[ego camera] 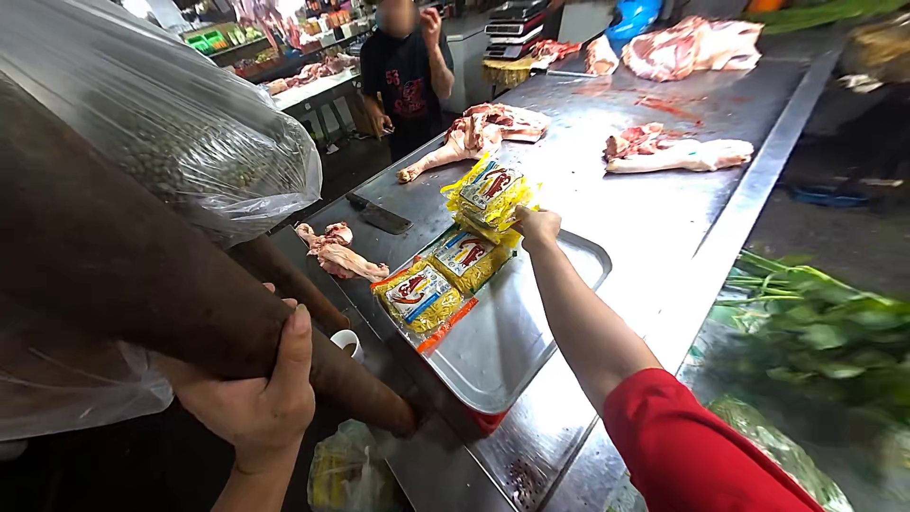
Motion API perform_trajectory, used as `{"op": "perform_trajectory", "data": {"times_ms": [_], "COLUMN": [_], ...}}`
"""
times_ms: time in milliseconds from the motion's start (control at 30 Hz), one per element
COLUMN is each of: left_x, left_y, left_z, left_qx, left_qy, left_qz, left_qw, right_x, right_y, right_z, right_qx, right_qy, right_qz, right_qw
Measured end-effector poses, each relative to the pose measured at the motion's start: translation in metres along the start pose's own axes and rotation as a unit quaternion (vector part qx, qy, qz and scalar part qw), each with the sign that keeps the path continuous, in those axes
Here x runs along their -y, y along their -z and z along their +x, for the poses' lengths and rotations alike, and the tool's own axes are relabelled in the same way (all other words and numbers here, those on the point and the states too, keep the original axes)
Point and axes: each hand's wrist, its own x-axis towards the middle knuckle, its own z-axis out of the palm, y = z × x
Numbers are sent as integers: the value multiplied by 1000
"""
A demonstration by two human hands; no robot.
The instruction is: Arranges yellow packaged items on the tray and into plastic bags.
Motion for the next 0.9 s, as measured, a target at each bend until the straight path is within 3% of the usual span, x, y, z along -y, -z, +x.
{"op": "perform_trajectory", "data": {"times_ms": [900], "left_x": [-2], "left_y": [-1], "left_z": [0], "left_qx": [-7], "left_qy": [0], "left_qz": [15], "left_qw": [1000], "right_x": [-2], "right_y": [21], "right_z": [11], "right_qx": [57], "right_qy": [2], "right_qz": [-6], "right_qw": [998]}}
